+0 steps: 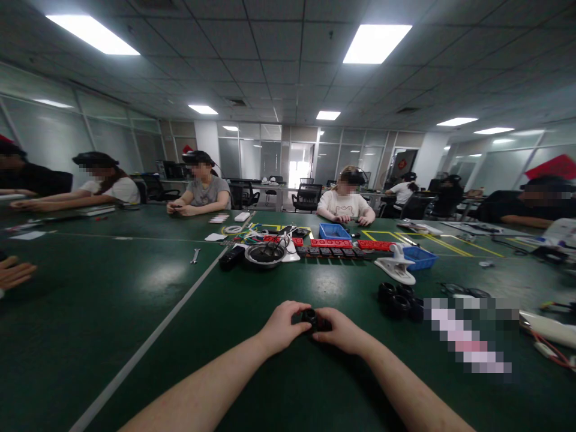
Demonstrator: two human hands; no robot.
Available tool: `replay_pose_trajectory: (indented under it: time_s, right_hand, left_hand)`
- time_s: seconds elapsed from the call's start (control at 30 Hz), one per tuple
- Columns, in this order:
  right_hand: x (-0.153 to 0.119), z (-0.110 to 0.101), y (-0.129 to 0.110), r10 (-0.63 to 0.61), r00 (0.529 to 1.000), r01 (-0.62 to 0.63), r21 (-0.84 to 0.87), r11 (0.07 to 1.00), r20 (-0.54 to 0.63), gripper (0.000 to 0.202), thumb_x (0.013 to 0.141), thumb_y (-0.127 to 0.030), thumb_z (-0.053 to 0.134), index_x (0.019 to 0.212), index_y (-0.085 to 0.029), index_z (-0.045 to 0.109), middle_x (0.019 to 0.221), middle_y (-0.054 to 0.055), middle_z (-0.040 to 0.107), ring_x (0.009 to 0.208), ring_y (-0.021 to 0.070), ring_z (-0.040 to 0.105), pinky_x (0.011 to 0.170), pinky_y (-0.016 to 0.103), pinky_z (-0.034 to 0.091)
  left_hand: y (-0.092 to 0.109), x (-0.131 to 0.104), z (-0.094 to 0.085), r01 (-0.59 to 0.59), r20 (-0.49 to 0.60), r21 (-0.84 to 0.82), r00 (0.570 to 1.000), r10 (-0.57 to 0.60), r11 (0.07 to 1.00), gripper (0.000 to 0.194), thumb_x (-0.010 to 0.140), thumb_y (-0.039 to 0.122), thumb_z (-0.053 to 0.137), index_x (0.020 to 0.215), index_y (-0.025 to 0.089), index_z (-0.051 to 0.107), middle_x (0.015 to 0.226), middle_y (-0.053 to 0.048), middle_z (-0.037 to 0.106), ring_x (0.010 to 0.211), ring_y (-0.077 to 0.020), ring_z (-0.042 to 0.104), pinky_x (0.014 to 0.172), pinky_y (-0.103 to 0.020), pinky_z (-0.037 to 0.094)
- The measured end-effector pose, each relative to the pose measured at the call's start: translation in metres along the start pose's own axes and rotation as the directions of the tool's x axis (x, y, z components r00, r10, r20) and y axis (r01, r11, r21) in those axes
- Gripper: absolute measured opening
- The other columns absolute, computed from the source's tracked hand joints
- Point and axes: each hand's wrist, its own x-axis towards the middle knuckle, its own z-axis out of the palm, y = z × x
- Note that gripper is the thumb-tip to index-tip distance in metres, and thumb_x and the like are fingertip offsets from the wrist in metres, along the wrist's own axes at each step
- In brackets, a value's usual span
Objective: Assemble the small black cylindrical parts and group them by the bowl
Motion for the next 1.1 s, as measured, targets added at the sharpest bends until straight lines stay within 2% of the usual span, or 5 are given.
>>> replay_pose_trajectory:
  time_s: [0.23,0.47,0.6,0.8,1.1]
  right_hand:
    - [0.006,0.015,0.000,0.143,0.984,-0.150,-0.065,0.986,-0.110,0.026,0.060,-0.033,0.067,0.077,-0.018,0.055,0.069,-0.001,0.057,0.063,0.0142,0.051,0.053,0.021,0.032]
    - [0.006,0.024,-0.026,0.159,0.945,-0.270,-0.406,0.873,-0.287,0.033,0.068,-0.048,0.056,0.079,-0.017,0.056,0.078,0.007,0.060,0.077,0.0227,0.053,0.066,0.030,0.034]
    - [0.001,0.009,-0.019,0.080,0.988,-0.115,-0.286,0.951,-0.134,0.049,0.060,-0.049,0.064,0.098,-0.019,0.055,0.092,0.007,0.057,0.086,0.0235,0.051,0.071,0.031,0.036]
    - [-0.001,-0.004,-0.005,0.038,0.997,-0.035,-0.038,0.999,0.063,0.024,0.064,-0.029,0.065,0.085,-0.018,0.061,0.081,0.001,0.059,0.074,0.0168,0.054,0.061,0.023,0.037]
    - [0.004,0.020,-0.030,0.152,0.956,-0.254,-0.441,0.861,-0.253,0.029,0.068,-0.043,0.056,0.077,-0.016,0.057,0.078,0.008,0.062,0.078,0.0250,0.054,0.070,0.035,0.034]
  left_hand:
    - [-0.003,0.002,0.008,0.058,-0.046,-0.010,0.997,-0.059,0.998,0.034,0.065,0.020,0.064,0.099,0.019,0.059,0.095,-0.004,0.058,0.086,-0.0187,0.052,0.076,-0.028,0.040]
    - [-0.004,0.002,0.012,0.138,-0.135,0.022,0.982,-0.134,0.990,0.032,0.063,0.020,0.065,0.094,0.016,0.058,0.088,-0.004,0.056,0.074,-0.0164,0.051,0.069,-0.028,0.041]
    - [-0.002,0.001,0.007,0.057,-0.037,-0.005,0.998,-0.058,0.998,0.031,0.063,0.020,0.066,0.093,0.018,0.060,0.091,-0.002,0.058,0.081,-0.0167,0.052,0.074,-0.026,0.041]
    - [-0.002,0.000,0.008,0.005,0.029,-0.049,1.000,-0.004,0.999,0.033,0.064,0.021,0.065,0.096,0.019,0.058,0.091,-0.003,0.056,0.083,-0.0174,0.051,0.073,-0.026,0.040]
    - [0.002,-0.002,0.013,0.106,-0.105,0.007,0.989,-0.105,0.994,0.027,0.062,0.016,0.065,0.087,0.017,0.055,0.085,-0.001,0.052,0.076,-0.0155,0.049,0.068,-0.026,0.039]
